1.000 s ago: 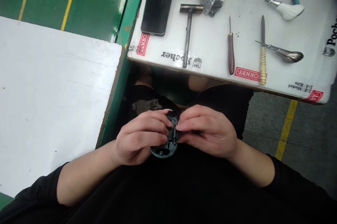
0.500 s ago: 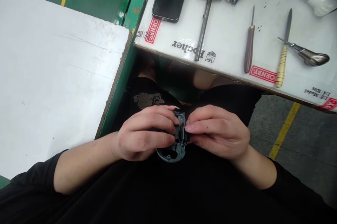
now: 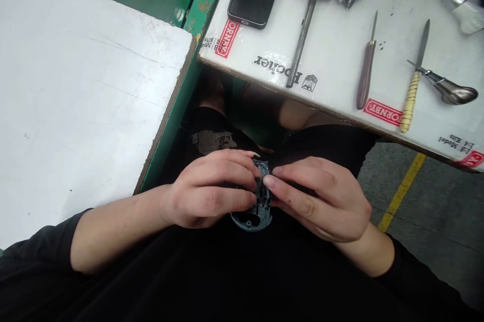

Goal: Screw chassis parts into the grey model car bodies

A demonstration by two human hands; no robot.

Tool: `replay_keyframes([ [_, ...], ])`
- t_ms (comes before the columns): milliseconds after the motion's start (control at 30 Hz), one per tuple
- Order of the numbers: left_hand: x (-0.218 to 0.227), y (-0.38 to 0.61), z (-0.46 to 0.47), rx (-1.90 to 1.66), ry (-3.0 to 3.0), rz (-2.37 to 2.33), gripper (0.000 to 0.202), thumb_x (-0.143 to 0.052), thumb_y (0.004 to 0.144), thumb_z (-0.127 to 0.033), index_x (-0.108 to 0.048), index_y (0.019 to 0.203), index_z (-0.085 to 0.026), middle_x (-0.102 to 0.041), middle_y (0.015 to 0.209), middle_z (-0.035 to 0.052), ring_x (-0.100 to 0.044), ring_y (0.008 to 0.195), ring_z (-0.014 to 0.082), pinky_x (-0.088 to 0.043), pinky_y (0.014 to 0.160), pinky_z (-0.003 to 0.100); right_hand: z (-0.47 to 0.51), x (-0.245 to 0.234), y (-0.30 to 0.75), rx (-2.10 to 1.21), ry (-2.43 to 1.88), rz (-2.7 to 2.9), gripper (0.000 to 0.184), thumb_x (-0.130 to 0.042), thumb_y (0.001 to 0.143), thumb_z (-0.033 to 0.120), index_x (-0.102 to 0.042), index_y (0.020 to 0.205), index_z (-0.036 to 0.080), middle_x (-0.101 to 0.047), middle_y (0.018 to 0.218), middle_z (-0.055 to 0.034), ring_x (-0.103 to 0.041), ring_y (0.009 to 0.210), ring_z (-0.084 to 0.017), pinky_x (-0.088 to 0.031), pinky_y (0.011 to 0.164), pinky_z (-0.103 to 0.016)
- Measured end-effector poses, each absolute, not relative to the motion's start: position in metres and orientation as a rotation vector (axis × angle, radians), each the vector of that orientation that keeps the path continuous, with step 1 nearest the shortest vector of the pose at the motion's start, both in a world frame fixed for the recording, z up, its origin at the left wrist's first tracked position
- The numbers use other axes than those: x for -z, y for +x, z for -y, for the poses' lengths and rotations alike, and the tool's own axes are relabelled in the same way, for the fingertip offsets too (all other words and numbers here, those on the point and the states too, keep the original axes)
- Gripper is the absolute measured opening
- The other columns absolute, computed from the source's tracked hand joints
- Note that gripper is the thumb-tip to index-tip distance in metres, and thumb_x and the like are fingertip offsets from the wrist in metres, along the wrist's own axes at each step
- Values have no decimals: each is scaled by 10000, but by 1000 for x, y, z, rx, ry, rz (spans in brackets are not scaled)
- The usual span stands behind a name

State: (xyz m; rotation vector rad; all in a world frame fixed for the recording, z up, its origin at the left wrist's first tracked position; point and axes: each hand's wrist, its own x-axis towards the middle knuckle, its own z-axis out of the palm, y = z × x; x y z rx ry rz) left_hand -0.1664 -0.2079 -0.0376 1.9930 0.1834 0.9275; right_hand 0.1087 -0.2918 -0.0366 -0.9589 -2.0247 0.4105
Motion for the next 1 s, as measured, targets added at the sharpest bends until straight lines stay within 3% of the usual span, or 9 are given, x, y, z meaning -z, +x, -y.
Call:
replay_keyframes([
  [167, 39, -166, 209, -915, 1995, -199, 102, -737, 1105, -212, -838, 1120, -217, -895, 1118, 158, -873, 1192, 325, -700, 1171, 575, 290, 35, 109, -425, -984, 2030, 433, -827, 1067, 142, -791, 1484, 256, -884, 1113, -91, -860, 904, -243, -714, 702, -381],
  [333, 42, -164, 209, -946, 1999, -213, 88, -840, 1026, -186, -865, 1088, -244, -906, 1109, 132, -889, 1137, 329, -719, 1132, 529, 290, 40, 108, -440, -943, 1997, 494, -829, 1051, 108, -785, 1531, 218, -891, 1095, -101, -856, 886, -241, -711, 674, -376],
  [700, 45, -159, 212, -976, 2009, -244, 141, -812, 1059, -201, -879, 1159, -275, -906, 1100, 99, -894, 1035, 280, -738, 1049, 439, 285, 51, 109, -497, -892, 1952, 565, -805, 1069, 131, -744, 1616, 255, -893, 1061, -69, -841, 854, -248, -696, 642, -382],
  [833, 46, -160, 215, -930, 1870, -309, 366, -810, 1055, -155, -816, 1414, -223, -892, 1180, 137, -876, 1070, 261, -722, 1002, 371, 281, 52, 107, -747, -918, 1860, 361, -808, 1097, 215, -835, 1453, 274, -860, 1050, -69, -821, 864, -228, -701, 713, -367],
  [933, 46, -161, 216, -768, 1678, -471, 484, -885, 1025, -207, -782, 1498, -210, -881, 1246, 137, -855, 1116, 250, -695, 1005, 324, 278, 57, 102, -1193, -1024, 1598, 154, -918, 1034, 320, -878, 1178, 283, -821, 998, -34, -777, 811, -187, -662, 698, -315],
  [1000, 47, -161, 217, -635, 1435, -553, 472, -866, 1054, -254, -778, 1517, -219, -873, 1299, 133, -856, 1139, 253, -695, 1005, 328, 278, 61, 98, -1541, -1051, 1330, 178, -965, 988, 396, -861, 1053, 267, -800, 969, -27, -750, 776, -179, -641, 677, -308],
])
